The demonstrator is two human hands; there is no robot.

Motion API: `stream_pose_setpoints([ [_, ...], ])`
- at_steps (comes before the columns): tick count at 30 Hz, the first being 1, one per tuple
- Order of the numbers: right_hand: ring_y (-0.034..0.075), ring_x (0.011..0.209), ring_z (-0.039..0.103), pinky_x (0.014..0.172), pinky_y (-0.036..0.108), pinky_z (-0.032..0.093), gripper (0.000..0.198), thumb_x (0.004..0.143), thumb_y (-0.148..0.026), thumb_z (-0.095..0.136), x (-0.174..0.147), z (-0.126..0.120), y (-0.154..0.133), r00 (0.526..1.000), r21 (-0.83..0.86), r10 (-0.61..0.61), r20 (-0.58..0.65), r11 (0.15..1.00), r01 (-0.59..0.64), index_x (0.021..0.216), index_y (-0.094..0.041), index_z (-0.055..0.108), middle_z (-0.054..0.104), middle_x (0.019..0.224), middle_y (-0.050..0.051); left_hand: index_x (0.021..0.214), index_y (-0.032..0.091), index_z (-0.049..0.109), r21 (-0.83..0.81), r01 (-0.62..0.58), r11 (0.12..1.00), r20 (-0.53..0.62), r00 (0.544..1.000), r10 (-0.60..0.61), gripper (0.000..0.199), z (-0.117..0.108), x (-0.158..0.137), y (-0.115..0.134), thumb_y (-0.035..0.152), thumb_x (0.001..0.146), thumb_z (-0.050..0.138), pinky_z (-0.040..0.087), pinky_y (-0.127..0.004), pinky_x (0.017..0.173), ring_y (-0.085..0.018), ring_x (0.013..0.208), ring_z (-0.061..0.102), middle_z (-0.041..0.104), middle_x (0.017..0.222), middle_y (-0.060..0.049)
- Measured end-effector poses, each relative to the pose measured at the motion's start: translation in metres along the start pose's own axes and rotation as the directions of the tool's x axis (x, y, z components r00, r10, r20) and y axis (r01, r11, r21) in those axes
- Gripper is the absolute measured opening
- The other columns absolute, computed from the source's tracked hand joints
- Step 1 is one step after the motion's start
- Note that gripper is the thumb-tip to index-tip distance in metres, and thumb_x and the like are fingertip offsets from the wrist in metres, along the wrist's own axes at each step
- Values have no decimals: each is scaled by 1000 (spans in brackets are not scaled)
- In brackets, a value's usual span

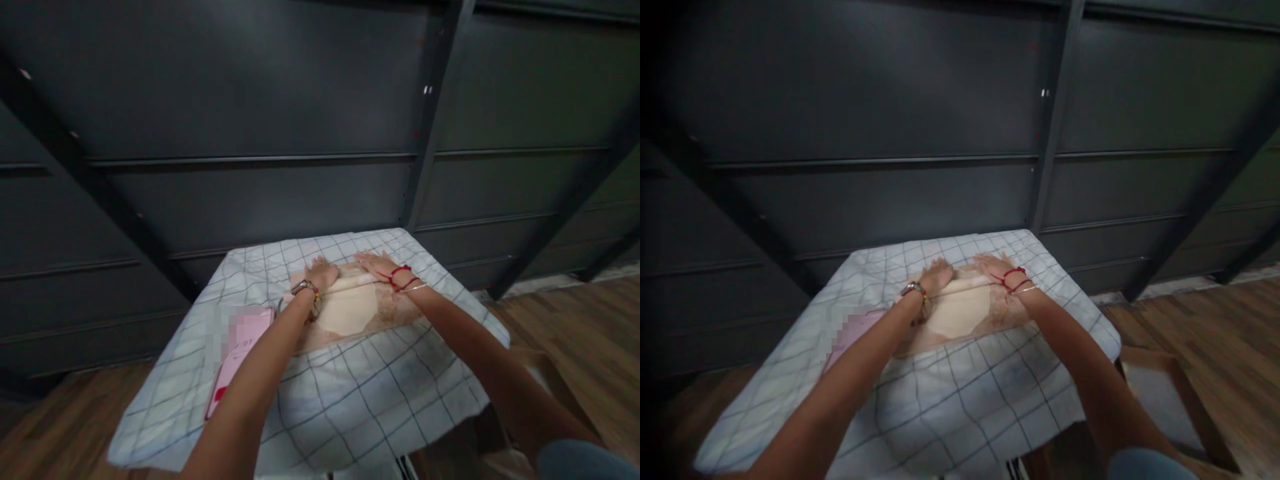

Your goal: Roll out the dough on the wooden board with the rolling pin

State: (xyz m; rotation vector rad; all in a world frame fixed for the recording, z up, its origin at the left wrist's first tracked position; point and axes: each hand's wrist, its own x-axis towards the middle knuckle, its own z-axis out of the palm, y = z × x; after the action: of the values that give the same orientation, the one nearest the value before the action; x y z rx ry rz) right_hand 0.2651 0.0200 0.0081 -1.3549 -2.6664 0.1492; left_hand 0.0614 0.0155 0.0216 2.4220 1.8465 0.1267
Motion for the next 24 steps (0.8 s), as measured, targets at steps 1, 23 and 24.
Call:
stream_pose_setpoints([
  [1,19,133,23,110,45,7,56,92,-42,21,-5,2,-3,1000,15,4,11,1000,-4,140,-16,31,30,143,9,138,7,28,-8,-14,1000,-3,1000,14,59,3,-5,2,36,87,26,20,-43,105,-27,132,24,31,142,-15],
  [23,27,127,36,103,53,28,55,93,-40,16,-18,11,-26,993,-82,117,-18,990,-118,136,-14,38,39,139,9,138,0,26,-83,183,980,-206,959,-197,61,14,-30,35,34,88,23,12,-43,109,-26,135,14,21,146,-16],
  [24,28,127,35,102,56,27,55,93,-39,14,-7,9,-27,983,-90,182,-31,979,-184,135,-15,39,38,139,9,138,-1,26,-116,224,968,-166,956,-241,61,12,-22,32,34,88,21,15,-43,108,-26,135,16,21,146,-17],
])
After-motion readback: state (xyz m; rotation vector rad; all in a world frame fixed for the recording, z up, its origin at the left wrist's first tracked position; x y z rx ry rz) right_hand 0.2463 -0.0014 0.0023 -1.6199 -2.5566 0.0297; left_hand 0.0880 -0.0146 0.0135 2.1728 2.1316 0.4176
